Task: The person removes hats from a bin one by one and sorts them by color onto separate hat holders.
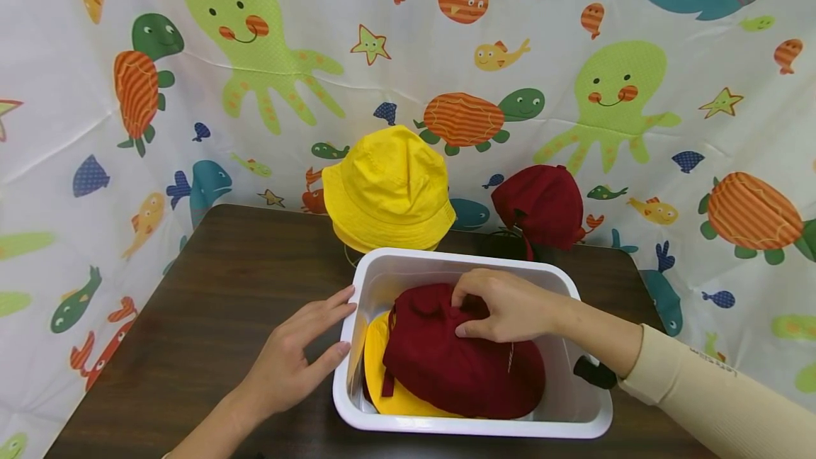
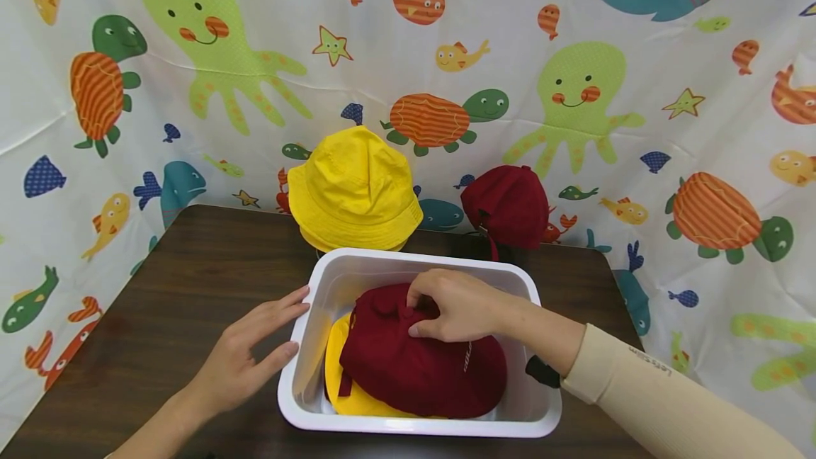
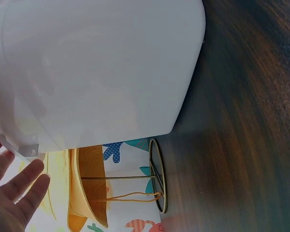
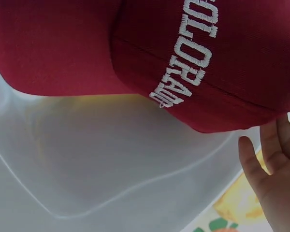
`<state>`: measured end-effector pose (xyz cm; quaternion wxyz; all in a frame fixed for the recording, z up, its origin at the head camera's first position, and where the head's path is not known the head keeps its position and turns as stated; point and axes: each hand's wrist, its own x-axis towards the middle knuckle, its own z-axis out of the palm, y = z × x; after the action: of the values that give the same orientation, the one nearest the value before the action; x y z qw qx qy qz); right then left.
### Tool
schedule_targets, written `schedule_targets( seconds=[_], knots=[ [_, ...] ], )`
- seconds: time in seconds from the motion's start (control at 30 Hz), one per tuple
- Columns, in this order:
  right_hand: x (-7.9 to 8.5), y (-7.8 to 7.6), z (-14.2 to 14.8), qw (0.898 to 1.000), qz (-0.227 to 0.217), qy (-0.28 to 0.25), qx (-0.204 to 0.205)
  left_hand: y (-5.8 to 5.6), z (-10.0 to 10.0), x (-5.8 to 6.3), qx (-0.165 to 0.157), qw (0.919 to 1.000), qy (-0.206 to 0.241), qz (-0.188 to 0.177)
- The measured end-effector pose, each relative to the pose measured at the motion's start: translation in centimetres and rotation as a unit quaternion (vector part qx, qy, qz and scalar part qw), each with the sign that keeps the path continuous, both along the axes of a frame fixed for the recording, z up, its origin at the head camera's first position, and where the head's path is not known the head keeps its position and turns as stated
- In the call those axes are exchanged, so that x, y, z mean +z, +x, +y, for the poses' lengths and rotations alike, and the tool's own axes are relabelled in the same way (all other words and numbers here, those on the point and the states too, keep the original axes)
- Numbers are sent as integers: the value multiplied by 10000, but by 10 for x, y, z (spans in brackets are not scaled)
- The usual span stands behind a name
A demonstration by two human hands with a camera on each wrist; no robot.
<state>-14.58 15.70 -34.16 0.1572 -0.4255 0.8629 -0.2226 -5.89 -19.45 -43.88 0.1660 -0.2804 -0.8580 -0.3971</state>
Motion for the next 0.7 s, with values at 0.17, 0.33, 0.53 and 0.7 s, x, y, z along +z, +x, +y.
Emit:
schedule_targets(
  seconds=[0.17,0.33,0.53,0.7],
  knots=[
    [0,0,1,9999,19,-136,47,0,1,1,-4,10000,-5,-15],
    [-1,0,2,9997,0,-245,70,1,1,2,5,10000,-16,-36],
    [-1,-1,5,9992,-163,-374,-8,1,1,2,23,10000,-48,-62],
    [2,0,7,9984,-257,-500,-21,1,1,2,38,10000,-51,-66]
  ],
)
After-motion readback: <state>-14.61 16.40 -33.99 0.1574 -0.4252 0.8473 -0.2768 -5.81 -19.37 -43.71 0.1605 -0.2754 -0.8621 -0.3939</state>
